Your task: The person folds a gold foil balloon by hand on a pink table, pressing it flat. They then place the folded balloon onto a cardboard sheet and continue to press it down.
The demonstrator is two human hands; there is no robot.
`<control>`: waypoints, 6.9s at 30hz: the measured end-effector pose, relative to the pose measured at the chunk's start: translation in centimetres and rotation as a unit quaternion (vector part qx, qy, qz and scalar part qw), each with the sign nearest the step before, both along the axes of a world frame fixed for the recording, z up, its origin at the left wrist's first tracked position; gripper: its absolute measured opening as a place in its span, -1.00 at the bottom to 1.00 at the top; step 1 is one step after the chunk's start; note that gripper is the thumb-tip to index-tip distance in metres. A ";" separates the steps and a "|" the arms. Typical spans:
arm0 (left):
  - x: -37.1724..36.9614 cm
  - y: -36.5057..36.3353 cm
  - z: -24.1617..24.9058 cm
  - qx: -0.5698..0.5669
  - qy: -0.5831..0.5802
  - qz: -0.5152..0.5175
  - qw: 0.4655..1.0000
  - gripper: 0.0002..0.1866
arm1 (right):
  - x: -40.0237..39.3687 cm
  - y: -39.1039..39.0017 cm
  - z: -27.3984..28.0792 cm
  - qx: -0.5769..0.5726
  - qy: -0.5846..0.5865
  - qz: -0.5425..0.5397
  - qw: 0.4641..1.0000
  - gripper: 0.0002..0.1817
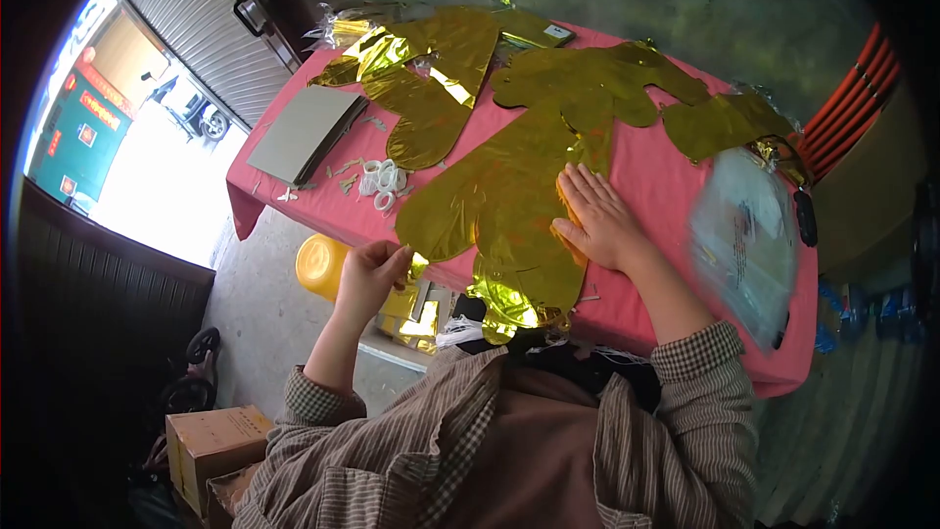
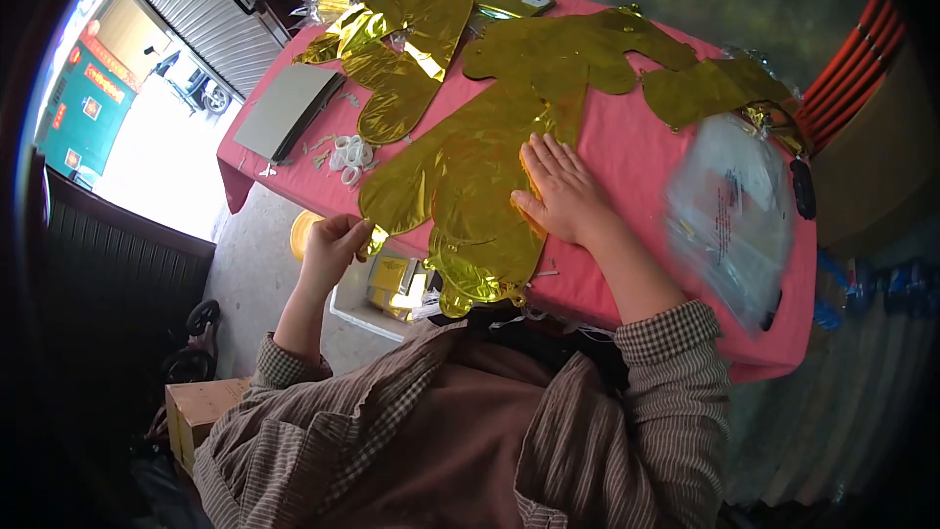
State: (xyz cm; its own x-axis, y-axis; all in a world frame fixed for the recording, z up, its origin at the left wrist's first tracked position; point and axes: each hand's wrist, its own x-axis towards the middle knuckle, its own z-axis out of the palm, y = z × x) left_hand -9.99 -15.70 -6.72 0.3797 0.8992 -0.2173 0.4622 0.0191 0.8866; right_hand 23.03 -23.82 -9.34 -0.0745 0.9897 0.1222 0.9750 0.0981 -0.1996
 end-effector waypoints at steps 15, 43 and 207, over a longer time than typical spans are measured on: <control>7.6 -3.8 5.3 0.297 0.026 -0.301 0.906 -0.87 | -0.2 -0.2 0.9 -0.018 0.024 -0.009 1.000 -0.30; 15.4 6.0 -1.3 0.418 0.093 -0.402 0.810 -0.35 | 0.2 0.0 -0.1 -0.031 -0.031 -0.004 0.999 -0.34; 16.5 5.6 -0.5 0.497 -0.005 -0.419 0.760 -0.56 | 4.2 3.2 0.5 -0.093 0.704 -0.296 0.639 -0.94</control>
